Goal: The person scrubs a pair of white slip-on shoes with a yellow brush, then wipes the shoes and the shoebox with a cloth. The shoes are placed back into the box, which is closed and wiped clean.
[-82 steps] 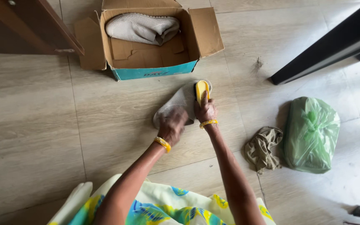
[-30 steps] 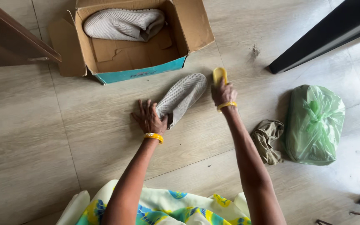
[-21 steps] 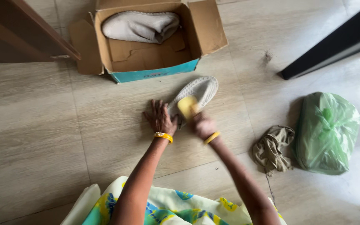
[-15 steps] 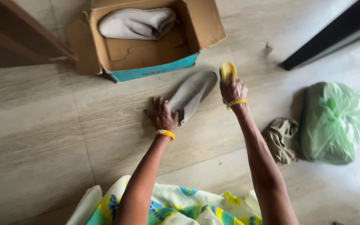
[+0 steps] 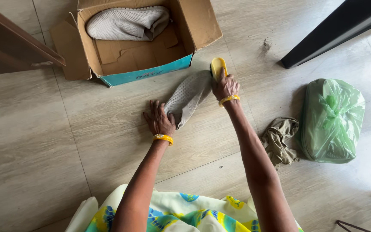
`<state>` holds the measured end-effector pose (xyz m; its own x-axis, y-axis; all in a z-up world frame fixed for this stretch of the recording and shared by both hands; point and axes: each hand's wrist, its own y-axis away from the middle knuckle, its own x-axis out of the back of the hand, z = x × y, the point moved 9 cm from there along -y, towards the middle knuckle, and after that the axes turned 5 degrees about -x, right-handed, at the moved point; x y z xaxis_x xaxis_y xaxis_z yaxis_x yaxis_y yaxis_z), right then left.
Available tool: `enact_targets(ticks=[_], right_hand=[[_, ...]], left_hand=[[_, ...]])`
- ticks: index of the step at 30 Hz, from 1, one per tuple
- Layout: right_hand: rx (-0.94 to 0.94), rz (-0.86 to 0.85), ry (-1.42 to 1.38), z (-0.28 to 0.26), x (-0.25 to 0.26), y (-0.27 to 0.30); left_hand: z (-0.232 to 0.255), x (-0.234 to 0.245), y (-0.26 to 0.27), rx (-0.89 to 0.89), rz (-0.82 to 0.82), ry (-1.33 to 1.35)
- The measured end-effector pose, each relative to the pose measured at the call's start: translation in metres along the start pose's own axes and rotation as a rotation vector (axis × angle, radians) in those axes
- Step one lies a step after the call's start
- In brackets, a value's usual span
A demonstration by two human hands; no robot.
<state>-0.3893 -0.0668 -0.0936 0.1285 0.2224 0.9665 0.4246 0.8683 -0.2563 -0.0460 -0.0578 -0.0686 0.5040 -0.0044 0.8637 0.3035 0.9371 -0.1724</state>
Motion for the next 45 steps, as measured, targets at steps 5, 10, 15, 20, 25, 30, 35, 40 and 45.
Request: enact_targets(ticks=[5,10,15,20,25,30,35,40,45], right_hand=[[0.395,-0.138,-0.256,-0.122,-0.014,0.139],[0.495,-0.128,0.064,-0.098,-0.03,0.117],[0.134,0.161,-0.066,-0.003,0.02,0.03],[0.639,0.132,-0.178,-0.13,0.004,0.145],[0.462,-0.062,0.154,-0.081,-0.021,0.068],[0.101,0.076,-0.051,-0.008,0.024,-0.011],[0.499,0.001,-0.118,-0.114,-0.013,0.102],[0.479,0.133,0.434,-0.059,-0.035,0.041],[0.248,0.402,0.528,0.009,0.005,-0.004]], left_hand=[[-0.002,-0.002,0.0,-0.028,0.034,-0.027],[-0.007,-0.003,-0.002,-0.005,0.037,0.0],[0.002,-0.004,-0.002,-0.02,0.048,0.019],[-0.003,0.003,-0.002,-0.044,0.082,0.039],[0.002,0.001,-0.006,-0.032,0.009,-0.006],[0.003,0.0,-0.006,-0.044,0.034,0.052],[0.002,-0.009,-0.005,-0.098,0.049,-0.028],[-0.002,-0.01,-0.001,-0.041,0.011,0.029],[0.009,0.0,-0.008,-0.062,0.017,0.004]])
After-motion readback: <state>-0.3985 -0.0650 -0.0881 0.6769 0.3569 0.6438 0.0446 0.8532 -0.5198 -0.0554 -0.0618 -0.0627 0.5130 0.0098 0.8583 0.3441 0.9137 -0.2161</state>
